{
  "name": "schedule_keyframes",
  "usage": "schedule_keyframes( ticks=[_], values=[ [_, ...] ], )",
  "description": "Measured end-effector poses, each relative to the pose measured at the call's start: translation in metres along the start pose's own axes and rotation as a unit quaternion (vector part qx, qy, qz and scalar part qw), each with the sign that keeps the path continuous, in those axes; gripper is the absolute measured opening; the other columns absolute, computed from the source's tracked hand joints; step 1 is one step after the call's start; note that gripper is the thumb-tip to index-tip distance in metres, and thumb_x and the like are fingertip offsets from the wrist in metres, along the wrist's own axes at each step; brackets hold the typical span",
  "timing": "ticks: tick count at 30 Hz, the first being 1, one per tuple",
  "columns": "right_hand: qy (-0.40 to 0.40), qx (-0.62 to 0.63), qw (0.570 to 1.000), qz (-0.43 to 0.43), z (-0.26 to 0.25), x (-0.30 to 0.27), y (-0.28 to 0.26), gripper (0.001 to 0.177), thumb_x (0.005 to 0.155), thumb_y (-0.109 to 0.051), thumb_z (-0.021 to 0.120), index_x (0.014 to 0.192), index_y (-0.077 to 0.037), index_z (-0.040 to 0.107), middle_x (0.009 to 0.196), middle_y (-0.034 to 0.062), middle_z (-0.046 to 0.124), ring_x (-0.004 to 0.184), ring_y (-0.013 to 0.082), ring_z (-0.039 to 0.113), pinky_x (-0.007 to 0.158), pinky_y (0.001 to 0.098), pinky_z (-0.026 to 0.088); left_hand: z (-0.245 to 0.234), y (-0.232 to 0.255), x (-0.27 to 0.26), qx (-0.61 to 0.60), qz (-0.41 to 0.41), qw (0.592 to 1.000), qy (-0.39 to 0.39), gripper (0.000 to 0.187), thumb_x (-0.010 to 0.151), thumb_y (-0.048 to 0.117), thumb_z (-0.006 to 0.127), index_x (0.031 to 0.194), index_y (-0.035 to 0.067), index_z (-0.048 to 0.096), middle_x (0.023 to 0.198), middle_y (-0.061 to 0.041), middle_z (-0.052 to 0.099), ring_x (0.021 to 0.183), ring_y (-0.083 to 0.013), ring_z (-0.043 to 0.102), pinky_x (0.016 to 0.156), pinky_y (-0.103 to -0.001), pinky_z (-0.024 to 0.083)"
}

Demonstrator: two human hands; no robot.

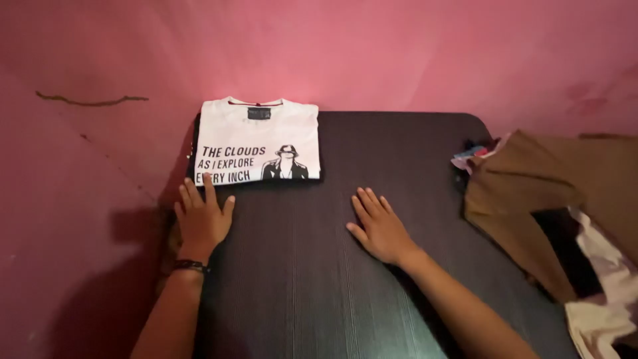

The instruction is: Fold a brown long-sleeved shirt on a desk.

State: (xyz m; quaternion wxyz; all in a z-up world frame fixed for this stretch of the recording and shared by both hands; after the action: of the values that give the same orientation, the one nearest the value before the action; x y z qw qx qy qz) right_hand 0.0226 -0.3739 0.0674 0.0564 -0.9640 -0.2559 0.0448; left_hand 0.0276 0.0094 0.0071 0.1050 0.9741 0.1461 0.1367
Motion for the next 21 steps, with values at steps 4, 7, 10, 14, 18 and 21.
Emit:
schedule_keyframes(
  ticks=[4, 7, 10, 14, 18, 21],
  values=[
    [0.041, -0.039, 0.998, -0.035, 0.017, -0.059, 0.021, 0.068, 0.108, -0.050, 0.041, 0.158, -0.005, 0.033, 0.165, 0.0215, 0.027, 0.154, 0.0352, 0.021, 0.123, 0.0507, 0.020, 0.004, 0.007, -0.044, 0.029, 0.003, 0.999, -0.027, 0.077, 0.104, 0.061, 0.037, 0.164, 0.013, 0.030, 0.163, -0.031, 0.032, 0.154, -0.0469, 0.025, 0.118, -0.066, 0.026],
    [0.040, 0.011, 0.999, -0.006, 0.014, -0.108, 0.025, 0.066, 0.107, -0.048, 0.044, 0.157, -0.007, 0.037, 0.165, 0.0189, 0.029, 0.155, 0.0341, 0.022, 0.124, 0.0499, 0.018, 0.018, 0.028, -0.073, 0.087, 0.044, 0.995, -0.002, 0.072, 0.104, 0.062, 0.037, 0.160, 0.017, 0.043, 0.163, -0.030, 0.036, 0.156, -0.0465, 0.027, 0.119, -0.067, 0.026],
    [0.055, 0.016, 0.998, -0.003, 0.011, -0.149, 0.038, 0.066, 0.106, -0.049, 0.044, 0.158, -0.009, 0.037, 0.165, 0.0182, 0.031, 0.154, 0.0346, 0.023, 0.124, 0.0503, 0.019, 0.004, 0.081, -0.102, 0.067, 0.175, 0.975, 0.117, 0.062, 0.099, 0.054, 0.055, 0.147, 0.015, 0.061, 0.147, -0.037, 0.054, 0.143, -0.0513, 0.048, 0.110, -0.068, 0.041],
    [0.078, 0.055, 0.995, 0.002, 0.009, -0.194, 0.062, 0.064, 0.106, -0.045, 0.048, 0.158, -0.009, 0.038, 0.163, 0.0189, 0.034, 0.153, 0.0374, 0.025, 0.123, 0.0519, 0.021, -0.003, 0.165, -0.126, -0.008, 0.248, 0.966, -0.074, 0.064, 0.102, 0.054, 0.045, 0.156, 0.021, 0.045, 0.158, -0.034, 0.037, 0.153, -0.0500, 0.028, 0.118, -0.069, 0.023],
    [0.196, 0.009, 0.980, 0.025, 0.008, -0.230, 0.103, 0.055, 0.099, -0.041, 0.061, 0.140, -0.004, 0.059, 0.143, 0.0229, 0.056, 0.143, 0.0424, 0.044, 0.120, 0.0537, 0.031, 0.001, 0.254, -0.143, -0.061, 0.310, 0.938, -0.142, 0.062, 0.102, 0.046, 0.049, 0.157, 0.019, 0.041, 0.161, -0.033, 0.030, 0.154, -0.0503, 0.020, 0.118, -0.072, 0.016],
    [0.349, -0.085, 0.933, 0.031, -0.016, -0.256, 0.144, 0.041, 0.091, -0.033, 0.072, 0.122, -0.007, 0.071, 0.124, 0.0193, 0.063, 0.129, 0.0402, 0.056, 0.113, 0.0517, 0.038, 0.011, 0.327, -0.151, -0.102, 0.361, 0.911, -0.171, 0.064, 0.100, 0.044, 0.055, 0.157, 0.020, 0.039, 0.160, -0.031, 0.033, 0.153, -0.0482, 0.024, 0.118, -0.072, 0.017]
  ],
)
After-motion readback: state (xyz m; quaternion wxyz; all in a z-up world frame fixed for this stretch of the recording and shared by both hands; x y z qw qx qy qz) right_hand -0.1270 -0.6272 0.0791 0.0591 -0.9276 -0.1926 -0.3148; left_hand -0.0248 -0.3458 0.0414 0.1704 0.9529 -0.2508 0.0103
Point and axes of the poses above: each hand's wrist, its own x-axis towards the middle knuckle, its own z-axis out of the palm, y = z × x, the point moved 3 cm from there along x, towards the middle knuckle
